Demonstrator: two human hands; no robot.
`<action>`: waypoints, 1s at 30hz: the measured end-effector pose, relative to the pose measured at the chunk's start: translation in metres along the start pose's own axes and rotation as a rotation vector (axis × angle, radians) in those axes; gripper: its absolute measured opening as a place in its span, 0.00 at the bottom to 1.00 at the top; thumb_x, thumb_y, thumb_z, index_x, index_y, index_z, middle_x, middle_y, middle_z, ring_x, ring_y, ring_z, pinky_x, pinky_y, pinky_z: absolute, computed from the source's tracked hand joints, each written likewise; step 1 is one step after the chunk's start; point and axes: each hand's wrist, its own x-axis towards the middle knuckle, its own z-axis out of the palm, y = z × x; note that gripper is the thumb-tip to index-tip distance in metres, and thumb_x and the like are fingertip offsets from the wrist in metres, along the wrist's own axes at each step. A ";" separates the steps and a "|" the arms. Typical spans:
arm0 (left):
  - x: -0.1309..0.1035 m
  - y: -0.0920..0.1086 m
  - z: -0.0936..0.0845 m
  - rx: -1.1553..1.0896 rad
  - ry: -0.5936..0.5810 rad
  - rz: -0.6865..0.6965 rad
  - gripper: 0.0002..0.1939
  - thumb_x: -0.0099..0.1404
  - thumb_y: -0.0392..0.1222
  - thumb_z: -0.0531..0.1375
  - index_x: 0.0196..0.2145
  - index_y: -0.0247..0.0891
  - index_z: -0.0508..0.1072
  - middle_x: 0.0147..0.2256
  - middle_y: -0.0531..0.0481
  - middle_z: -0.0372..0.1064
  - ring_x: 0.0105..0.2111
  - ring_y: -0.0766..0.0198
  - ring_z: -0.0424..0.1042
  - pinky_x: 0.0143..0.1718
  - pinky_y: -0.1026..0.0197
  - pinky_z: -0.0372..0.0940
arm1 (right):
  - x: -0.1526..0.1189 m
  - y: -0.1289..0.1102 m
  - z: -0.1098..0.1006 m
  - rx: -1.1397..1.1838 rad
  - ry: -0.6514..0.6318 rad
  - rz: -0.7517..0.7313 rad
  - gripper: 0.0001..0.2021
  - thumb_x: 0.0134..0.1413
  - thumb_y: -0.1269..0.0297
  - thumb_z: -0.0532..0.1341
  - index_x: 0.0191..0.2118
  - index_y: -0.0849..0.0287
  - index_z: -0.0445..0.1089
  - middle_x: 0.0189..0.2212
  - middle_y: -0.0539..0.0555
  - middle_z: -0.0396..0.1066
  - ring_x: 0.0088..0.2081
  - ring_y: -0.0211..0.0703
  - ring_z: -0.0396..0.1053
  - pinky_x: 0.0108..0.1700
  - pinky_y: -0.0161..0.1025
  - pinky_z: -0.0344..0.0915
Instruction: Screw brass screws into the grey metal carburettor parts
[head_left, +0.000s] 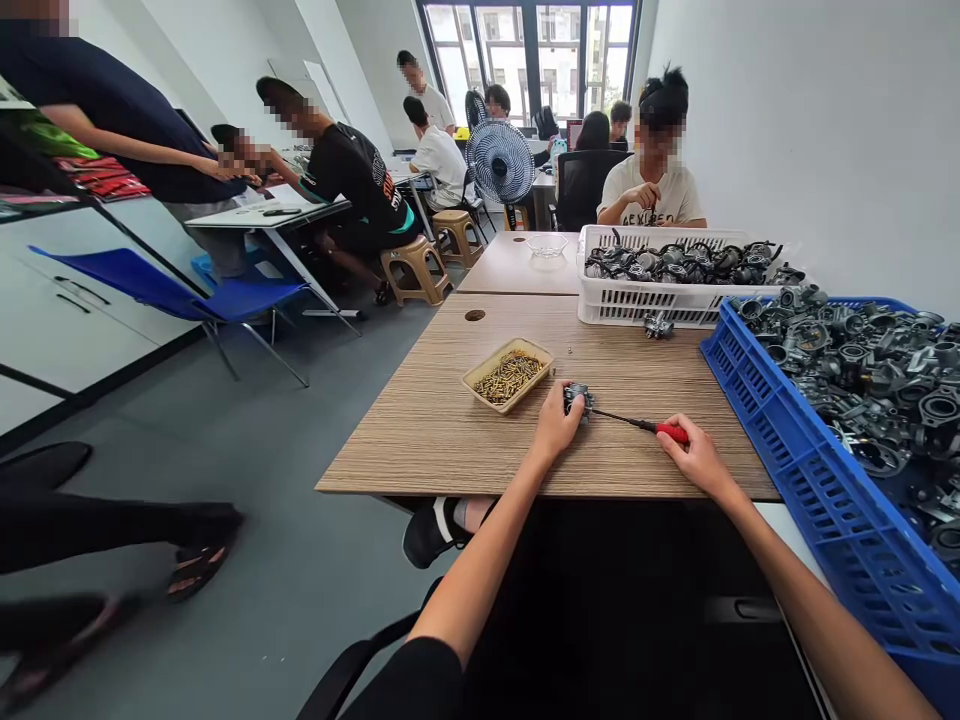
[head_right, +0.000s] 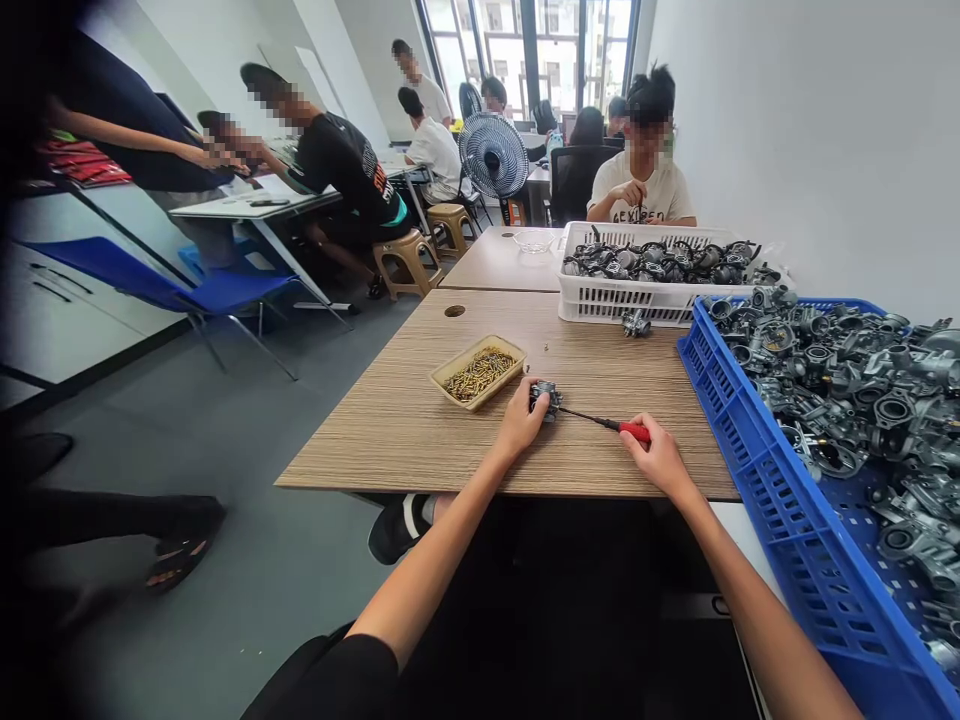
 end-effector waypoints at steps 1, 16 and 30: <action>0.000 0.000 0.000 0.001 -0.001 -0.002 0.13 0.71 0.47 0.53 0.49 0.41 0.66 0.45 0.42 0.73 0.46 0.53 0.73 0.52 0.51 0.67 | 0.000 0.000 0.000 -0.001 0.001 -0.002 0.17 0.60 0.44 0.58 0.35 0.54 0.65 0.22 0.46 0.62 0.24 0.40 0.58 0.29 0.38 0.55; 0.000 0.000 0.000 0.006 -0.003 0.006 0.13 0.71 0.47 0.53 0.50 0.40 0.66 0.46 0.42 0.74 0.47 0.53 0.73 0.53 0.51 0.67 | 0.000 -0.002 -0.001 -0.014 -0.004 0.006 0.17 0.60 0.45 0.58 0.35 0.54 0.66 0.22 0.47 0.63 0.23 0.40 0.58 0.29 0.38 0.54; 0.000 -0.001 0.000 0.010 -0.006 0.001 0.13 0.71 0.46 0.53 0.50 0.41 0.66 0.47 0.42 0.74 0.49 0.54 0.73 0.53 0.51 0.67 | 0.000 -0.002 -0.001 -0.007 -0.007 0.012 0.17 0.60 0.44 0.58 0.36 0.54 0.66 0.22 0.47 0.63 0.23 0.40 0.58 0.28 0.38 0.54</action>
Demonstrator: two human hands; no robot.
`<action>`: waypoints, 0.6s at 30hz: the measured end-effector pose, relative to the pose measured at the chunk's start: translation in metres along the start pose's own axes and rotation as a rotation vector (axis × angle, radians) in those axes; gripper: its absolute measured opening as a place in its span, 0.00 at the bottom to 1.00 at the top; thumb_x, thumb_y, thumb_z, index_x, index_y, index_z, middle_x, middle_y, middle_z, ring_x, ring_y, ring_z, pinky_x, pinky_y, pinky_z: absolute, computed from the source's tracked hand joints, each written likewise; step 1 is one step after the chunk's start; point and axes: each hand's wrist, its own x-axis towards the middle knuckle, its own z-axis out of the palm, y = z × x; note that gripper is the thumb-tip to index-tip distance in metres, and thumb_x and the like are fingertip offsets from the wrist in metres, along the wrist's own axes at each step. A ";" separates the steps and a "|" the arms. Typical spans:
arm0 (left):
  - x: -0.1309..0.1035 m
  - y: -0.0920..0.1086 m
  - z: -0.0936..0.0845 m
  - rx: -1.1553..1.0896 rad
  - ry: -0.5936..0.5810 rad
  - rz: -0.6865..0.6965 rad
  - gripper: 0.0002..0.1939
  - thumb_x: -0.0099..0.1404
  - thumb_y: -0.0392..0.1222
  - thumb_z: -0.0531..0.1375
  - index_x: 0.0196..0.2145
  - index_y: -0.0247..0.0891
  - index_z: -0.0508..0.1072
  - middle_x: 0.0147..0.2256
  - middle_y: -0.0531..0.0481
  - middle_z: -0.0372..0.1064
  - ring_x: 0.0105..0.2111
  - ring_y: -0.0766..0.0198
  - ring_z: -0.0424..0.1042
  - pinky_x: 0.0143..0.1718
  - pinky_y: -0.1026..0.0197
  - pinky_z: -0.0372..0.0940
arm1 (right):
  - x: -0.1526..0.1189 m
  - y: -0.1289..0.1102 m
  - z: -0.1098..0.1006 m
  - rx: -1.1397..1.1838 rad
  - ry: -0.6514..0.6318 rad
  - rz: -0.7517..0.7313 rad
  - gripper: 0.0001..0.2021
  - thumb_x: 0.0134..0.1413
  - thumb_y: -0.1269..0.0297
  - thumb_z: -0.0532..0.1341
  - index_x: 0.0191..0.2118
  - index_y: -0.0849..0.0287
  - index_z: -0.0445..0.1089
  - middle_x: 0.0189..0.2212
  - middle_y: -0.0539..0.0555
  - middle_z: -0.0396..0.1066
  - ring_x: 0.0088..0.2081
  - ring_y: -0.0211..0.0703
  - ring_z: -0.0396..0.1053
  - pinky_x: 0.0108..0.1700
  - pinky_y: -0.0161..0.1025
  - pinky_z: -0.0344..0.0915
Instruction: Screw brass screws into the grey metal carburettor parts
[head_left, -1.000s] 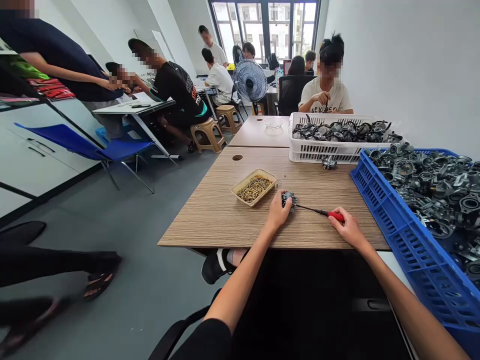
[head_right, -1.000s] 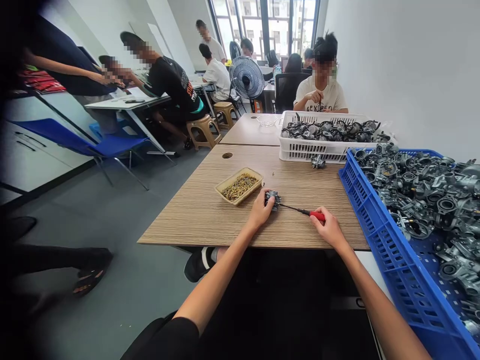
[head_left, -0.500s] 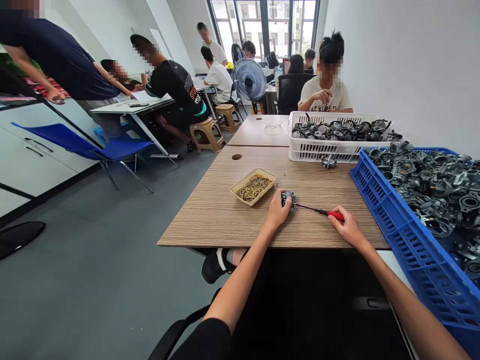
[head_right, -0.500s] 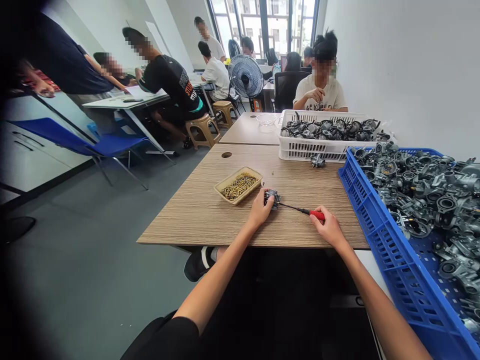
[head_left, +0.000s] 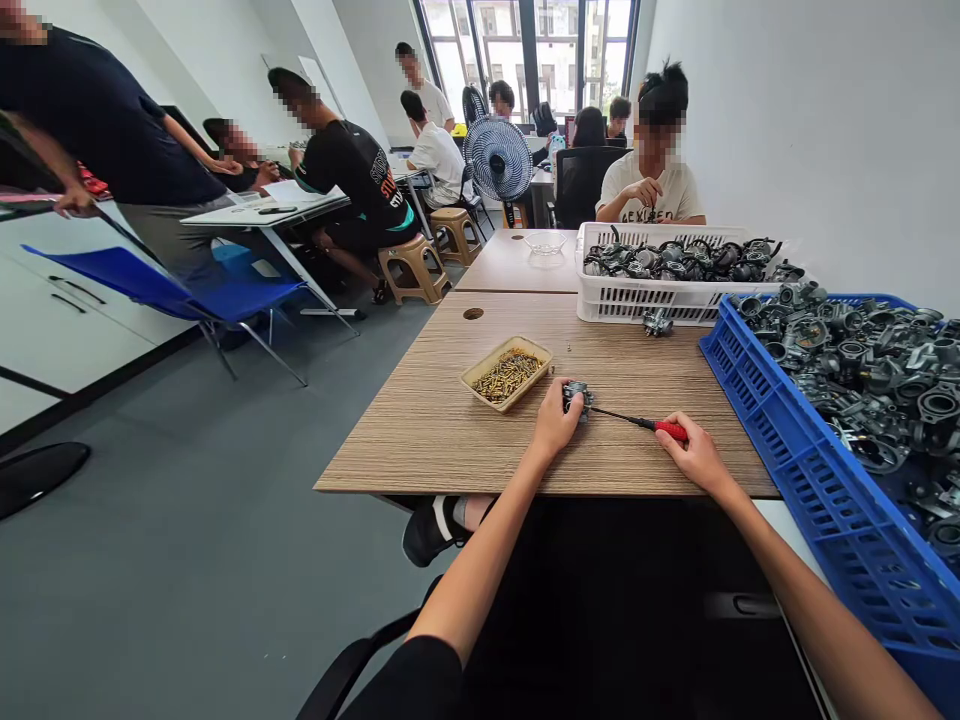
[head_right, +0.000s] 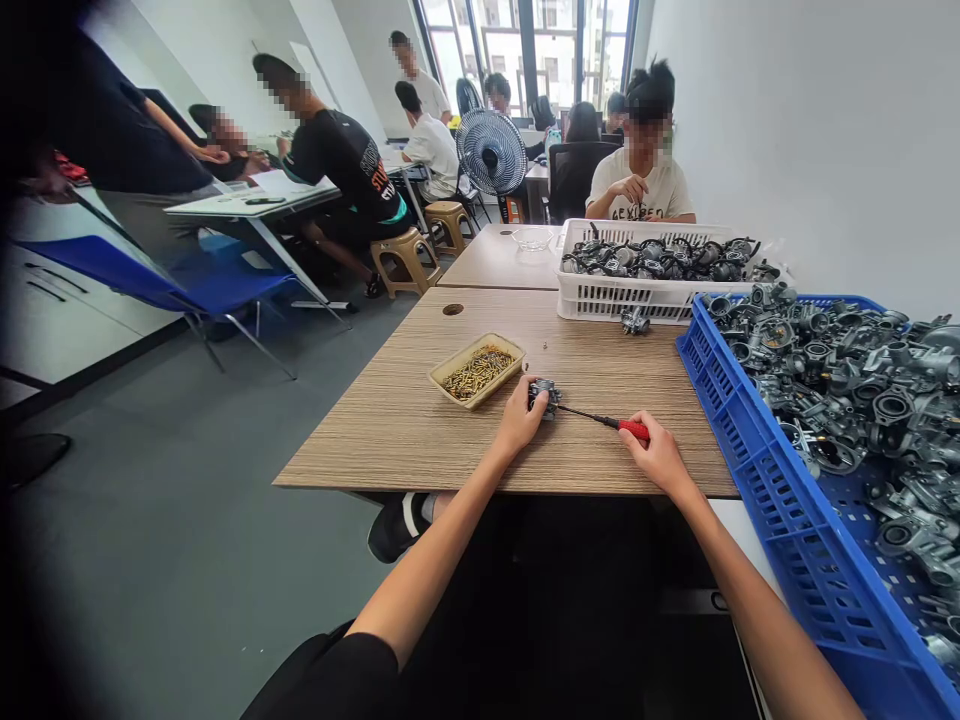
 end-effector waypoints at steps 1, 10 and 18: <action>0.000 0.000 0.000 -0.001 0.001 -0.001 0.13 0.71 0.46 0.53 0.50 0.41 0.66 0.47 0.42 0.74 0.49 0.54 0.73 0.53 0.52 0.67 | 0.000 0.000 0.000 0.001 0.001 0.000 0.17 0.60 0.44 0.59 0.36 0.54 0.65 0.22 0.47 0.63 0.23 0.40 0.58 0.28 0.38 0.54; 0.000 0.003 -0.001 -0.001 0.005 -0.001 0.12 0.71 0.46 0.53 0.49 0.41 0.66 0.46 0.43 0.74 0.48 0.54 0.73 0.53 0.52 0.67 | 0.000 -0.001 0.000 0.007 0.007 0.003 0.17 0.60 0.44 0.59 0.35 0.54 0.66 0.21 0.46 0.61 0.23 0.40 0.58 0.28 0.38 0.54; -0.001 0.004 -0.002 0.005 0.005 -0.008 0.12 0.71 0.45 0.53 0.50 0.42 0.66 0.46 0.43 0.73 0.47 0.55 0.73 0.51 0.53 0.67 | -0.001 -0.003 0.000 0.003 0.019 -0.004 0.17 0.60 0.44 0.59 0.35 0.54 0.66 0.20 0.46 0.60 0.22 0.40 0.56 0.28 0.38 0.53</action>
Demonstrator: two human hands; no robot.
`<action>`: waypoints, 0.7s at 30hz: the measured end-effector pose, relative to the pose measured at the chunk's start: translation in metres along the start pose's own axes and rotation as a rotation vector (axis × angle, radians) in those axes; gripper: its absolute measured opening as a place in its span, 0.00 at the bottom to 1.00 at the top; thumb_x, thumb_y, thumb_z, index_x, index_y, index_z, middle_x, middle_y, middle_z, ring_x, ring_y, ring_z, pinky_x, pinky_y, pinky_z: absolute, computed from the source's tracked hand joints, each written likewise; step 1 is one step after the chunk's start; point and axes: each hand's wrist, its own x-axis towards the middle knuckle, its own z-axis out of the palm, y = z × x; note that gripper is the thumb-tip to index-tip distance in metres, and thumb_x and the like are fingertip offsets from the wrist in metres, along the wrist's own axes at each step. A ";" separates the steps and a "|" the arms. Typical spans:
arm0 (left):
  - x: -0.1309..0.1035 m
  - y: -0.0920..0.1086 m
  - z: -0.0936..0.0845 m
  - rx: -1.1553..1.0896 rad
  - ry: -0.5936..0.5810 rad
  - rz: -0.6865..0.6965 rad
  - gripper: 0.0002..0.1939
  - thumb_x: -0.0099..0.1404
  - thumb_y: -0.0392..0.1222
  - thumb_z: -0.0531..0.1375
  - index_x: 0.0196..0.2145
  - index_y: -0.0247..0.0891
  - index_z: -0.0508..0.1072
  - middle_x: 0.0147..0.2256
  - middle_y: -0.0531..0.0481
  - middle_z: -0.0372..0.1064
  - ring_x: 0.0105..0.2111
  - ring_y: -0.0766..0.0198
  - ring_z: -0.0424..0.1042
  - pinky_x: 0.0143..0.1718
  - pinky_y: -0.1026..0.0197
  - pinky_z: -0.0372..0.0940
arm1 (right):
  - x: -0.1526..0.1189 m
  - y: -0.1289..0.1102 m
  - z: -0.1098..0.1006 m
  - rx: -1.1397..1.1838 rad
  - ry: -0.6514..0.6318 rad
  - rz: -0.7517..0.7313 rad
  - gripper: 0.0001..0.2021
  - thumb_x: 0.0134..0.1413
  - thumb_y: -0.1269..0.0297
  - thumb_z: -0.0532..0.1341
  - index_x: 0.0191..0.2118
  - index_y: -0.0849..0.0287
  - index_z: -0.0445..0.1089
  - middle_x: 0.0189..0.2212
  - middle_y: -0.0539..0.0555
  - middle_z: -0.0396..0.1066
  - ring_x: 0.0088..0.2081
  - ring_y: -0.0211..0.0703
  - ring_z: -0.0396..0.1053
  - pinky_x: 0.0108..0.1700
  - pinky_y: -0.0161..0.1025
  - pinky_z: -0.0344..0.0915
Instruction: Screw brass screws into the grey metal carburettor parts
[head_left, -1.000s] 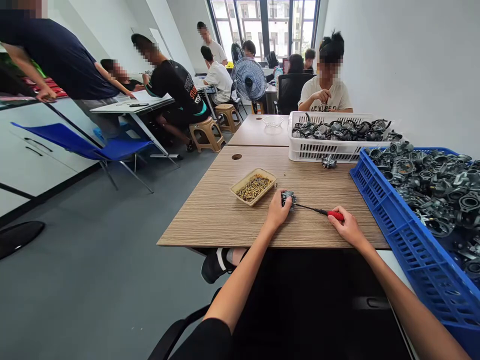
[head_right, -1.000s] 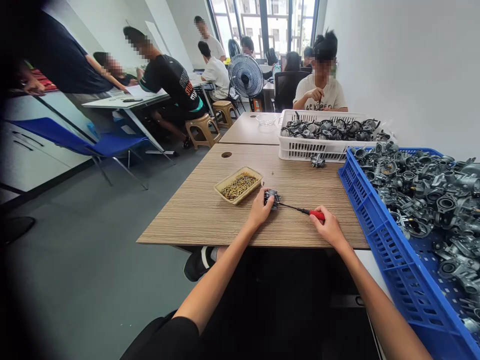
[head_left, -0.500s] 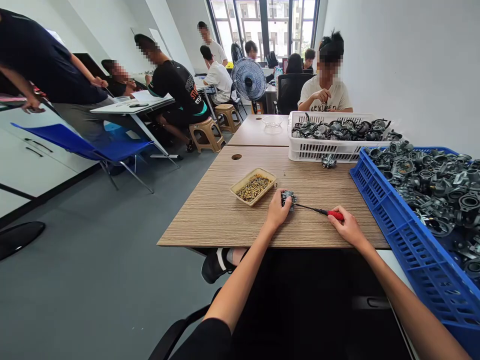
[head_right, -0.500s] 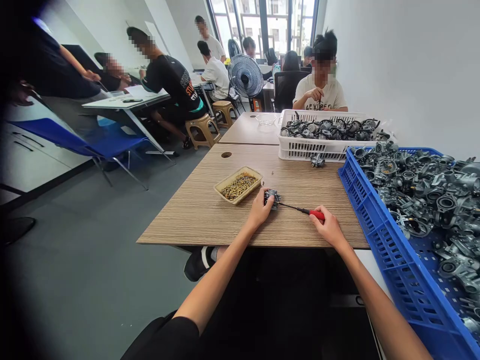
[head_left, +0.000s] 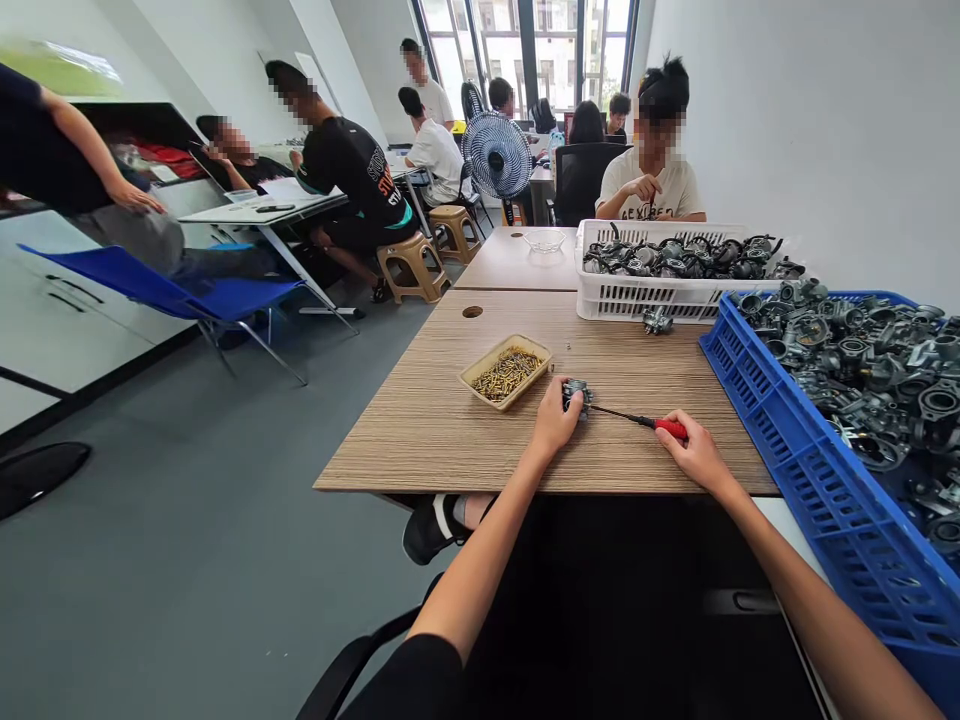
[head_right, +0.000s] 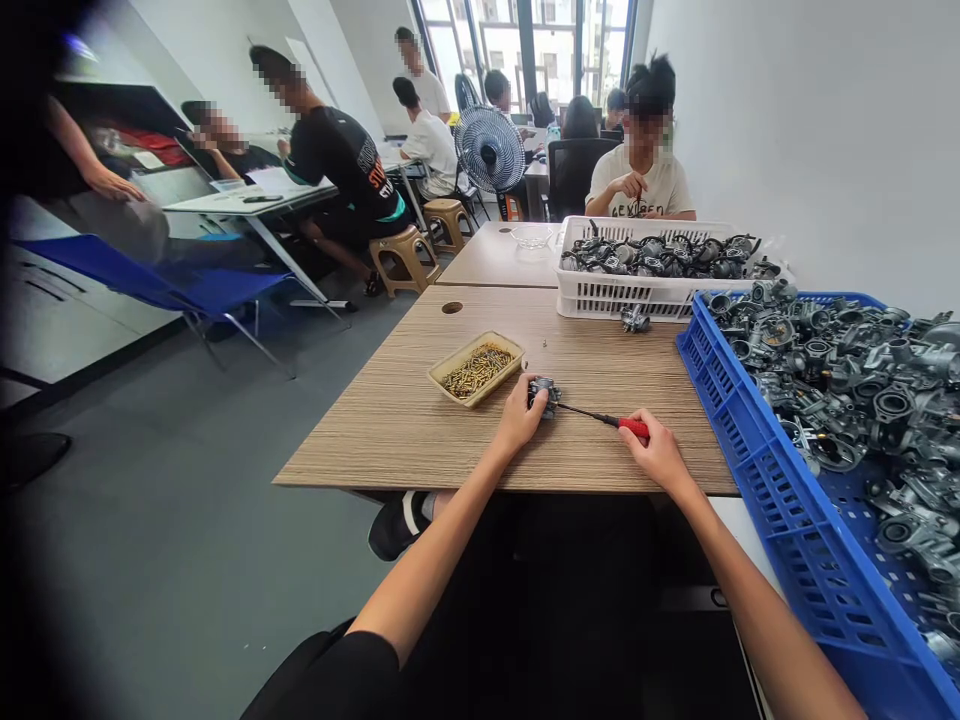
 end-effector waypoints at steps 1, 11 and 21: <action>0.000 0.000 0.000 0.000 0.000 -0.001 0.12 0.71 0.45 0.53 0.50 0.42 0.66 0.46 0.44 0.73 0.47 0.55 0.73 0.51 0.53 0.67 | 0.000 0.000 0.000 -0.001 0.002 -0.001 0.17 0.60 0.43 0.59 0.35 0.54 0.66 0.20 0.46 0.61 0.22 0.40 0.57 0.28 0.38 0.53; 0.001 -0.002 0.001 0.003 0.002 0.006 0.12 0.71 0.45 0.53 0.50 0.41 0.66 0.46 0.43 0.74 0.47 0.55 0.73 0.52 0.53 0.66 | 0.000 0.001 0.000 -0.004 -0.002 0.010 0.16 0.60 0.44 0.59 0.35 0.53 0.65 0.20 0.45 0.60 0.22 0.40 0.56 0.28 0.38 0.53; 0.000 -0.003 0.002 0.002 0.006 0.001 0.12 0.71 0.46 0.53 0.50 0.41 0.66 0.45 0.44 0.73 0.46 0.55 0.73 0.50 0.53 0.67 | 0.000 0.000 0.000 0.002 -0.013 0.011 0.16 0.61 0.46 0.59 0.35 0.54 0.65 0.21 0.46 0.61 0.23 0.40 0.57 0.28 0.38 0.53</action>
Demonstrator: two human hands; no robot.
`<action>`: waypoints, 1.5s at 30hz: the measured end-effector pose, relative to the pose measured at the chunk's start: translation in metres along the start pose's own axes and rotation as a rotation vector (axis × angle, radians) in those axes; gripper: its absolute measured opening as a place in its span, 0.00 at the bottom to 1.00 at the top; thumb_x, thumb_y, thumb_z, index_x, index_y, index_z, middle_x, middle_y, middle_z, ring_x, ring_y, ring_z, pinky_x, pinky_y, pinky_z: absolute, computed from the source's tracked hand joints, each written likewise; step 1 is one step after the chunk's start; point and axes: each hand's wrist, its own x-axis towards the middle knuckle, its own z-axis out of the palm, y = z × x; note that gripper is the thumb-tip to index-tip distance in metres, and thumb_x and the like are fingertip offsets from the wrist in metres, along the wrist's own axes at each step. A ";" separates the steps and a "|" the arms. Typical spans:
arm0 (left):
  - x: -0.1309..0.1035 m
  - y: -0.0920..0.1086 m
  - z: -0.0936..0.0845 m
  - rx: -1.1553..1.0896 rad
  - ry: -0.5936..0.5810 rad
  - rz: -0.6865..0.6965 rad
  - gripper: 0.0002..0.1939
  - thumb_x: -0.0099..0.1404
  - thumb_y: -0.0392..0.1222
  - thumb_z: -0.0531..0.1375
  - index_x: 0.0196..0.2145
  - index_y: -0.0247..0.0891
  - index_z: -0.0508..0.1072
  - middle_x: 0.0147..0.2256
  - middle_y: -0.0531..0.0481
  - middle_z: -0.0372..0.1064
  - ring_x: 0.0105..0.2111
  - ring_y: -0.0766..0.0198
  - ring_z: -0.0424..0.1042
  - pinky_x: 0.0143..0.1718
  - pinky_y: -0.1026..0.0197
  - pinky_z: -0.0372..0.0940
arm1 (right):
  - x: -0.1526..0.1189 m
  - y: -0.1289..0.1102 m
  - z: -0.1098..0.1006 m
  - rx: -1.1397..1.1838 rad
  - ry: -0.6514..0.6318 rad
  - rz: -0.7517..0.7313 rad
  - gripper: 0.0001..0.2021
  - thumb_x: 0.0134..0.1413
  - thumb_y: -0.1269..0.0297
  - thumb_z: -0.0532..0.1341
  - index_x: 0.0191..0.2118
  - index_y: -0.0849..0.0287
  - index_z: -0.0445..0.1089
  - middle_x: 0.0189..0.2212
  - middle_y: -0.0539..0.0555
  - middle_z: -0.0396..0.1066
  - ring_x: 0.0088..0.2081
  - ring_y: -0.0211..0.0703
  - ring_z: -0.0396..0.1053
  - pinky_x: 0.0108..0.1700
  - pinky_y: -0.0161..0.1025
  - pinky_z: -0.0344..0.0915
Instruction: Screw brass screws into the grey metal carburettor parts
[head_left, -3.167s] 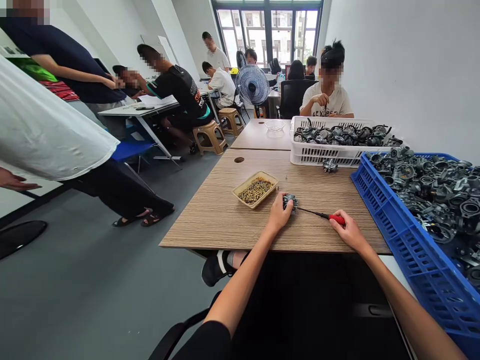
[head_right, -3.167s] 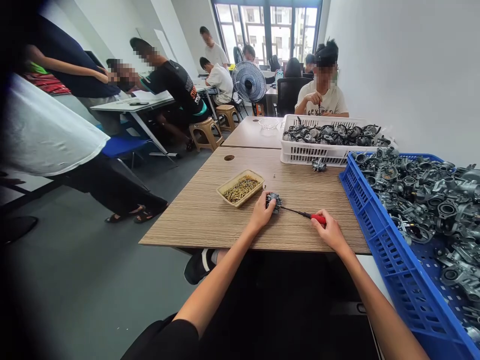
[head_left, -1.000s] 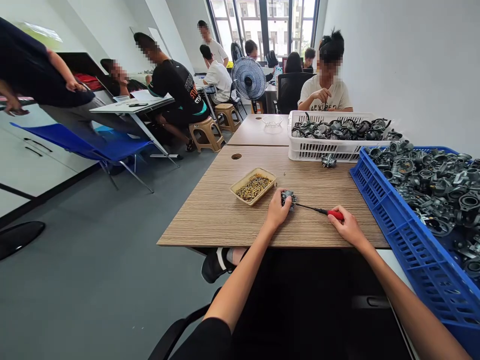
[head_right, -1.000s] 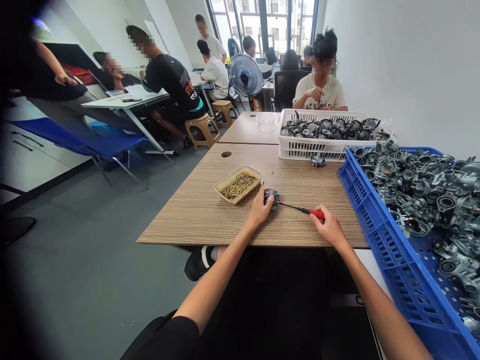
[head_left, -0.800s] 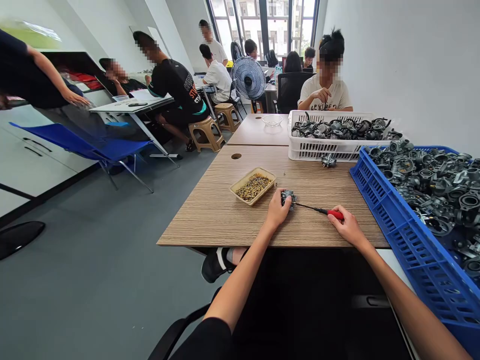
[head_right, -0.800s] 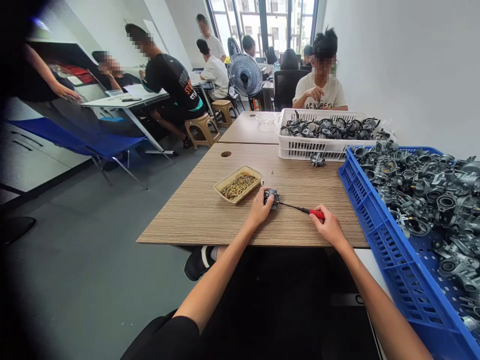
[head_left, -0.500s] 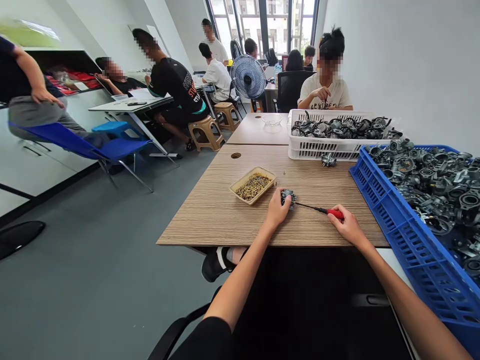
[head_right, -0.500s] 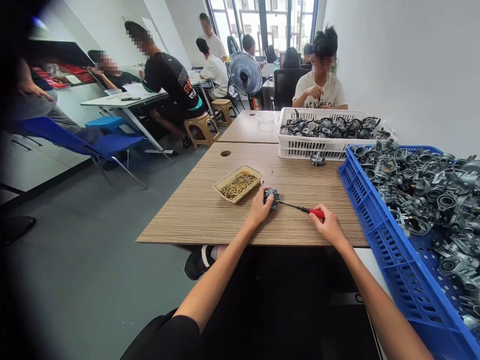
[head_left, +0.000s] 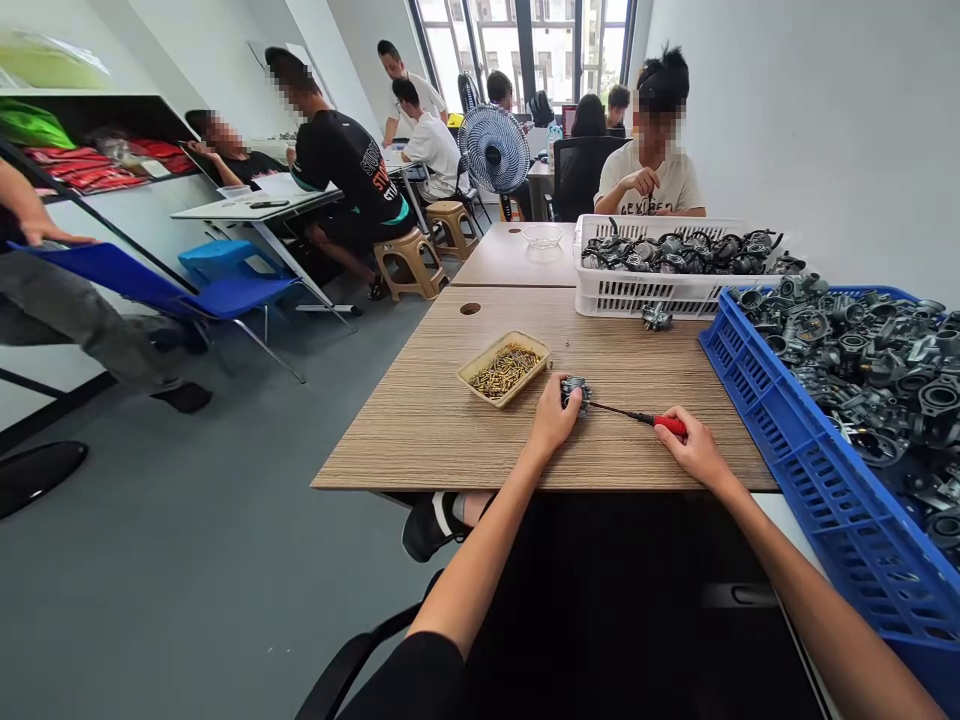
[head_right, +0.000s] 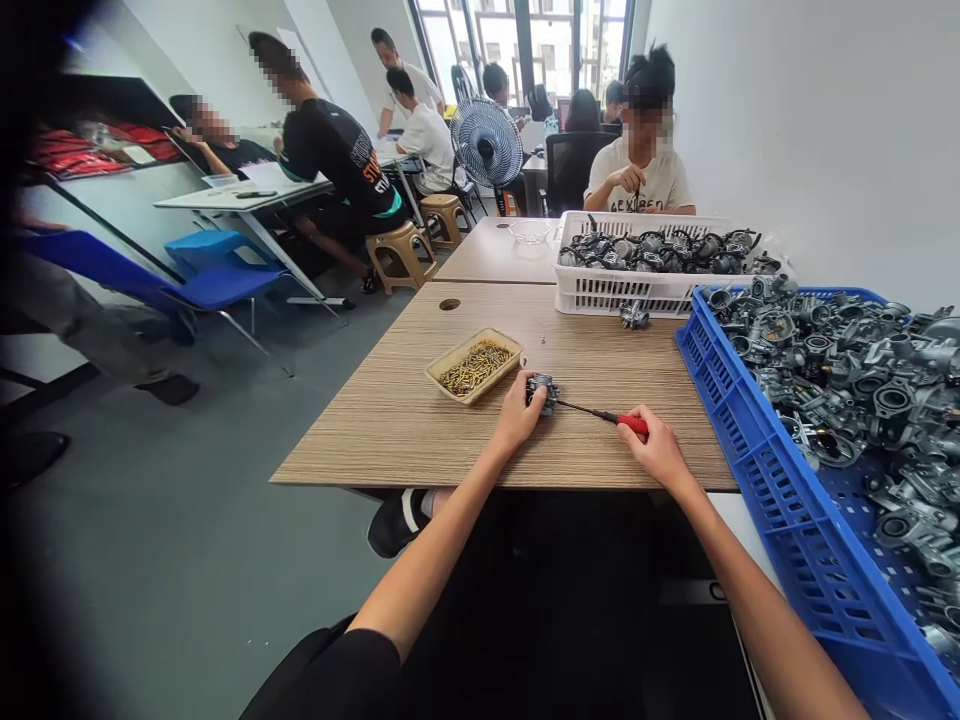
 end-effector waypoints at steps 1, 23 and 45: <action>0.000 0.000 0.000 -0.001 0.001 0.001 0.12 0.71 0.46 0.53 0.50 0.41 0.66 0.45 0.43 0.73 0.46 0.55 0.73 0.50 0.53 0.67 | 0.000 0.000 0.000 -0.003 0.000 0.000 0.16 0.61 0.46 0.59 0.35 0.54 0.65 0.21 0.46 0.61 0.23 0.40 0.57 0.28 0.38 0.53; -0.001 0.002 -0.001 -0.003 -0.004 -0.007 0.12 0.72 0.46 0.53 0.50 0.41 0.66 0.45 0.44 0.74 0.47 0.55 0.73 0.52 0.53 0.67 | 0.000 0.001 0.001 -0.010 -0.002 0.002 0.15 0.60 0.46 0.60 0.35 0.54 0.66 0.22 0.45 0.60 0.23 0.39 0.56 0.29 0.38 0.53; 0.000 0.002 -0.002 -0.015 -0.011 0.008 0.12 0.71 0.46 0.53 0.49 0.41 0.65 0.45 0.43 0.73 0.46 0.54 0.72 0.51 0.53 0.66 | -0.001 0.001 0.001 0.004 -0.010 0.011 0.14 0.59 0.48 0.61 0.36 0.54 0.66 0.22 0.45 0.60 0.24 0.39 0.57 0.30 0.39 0.54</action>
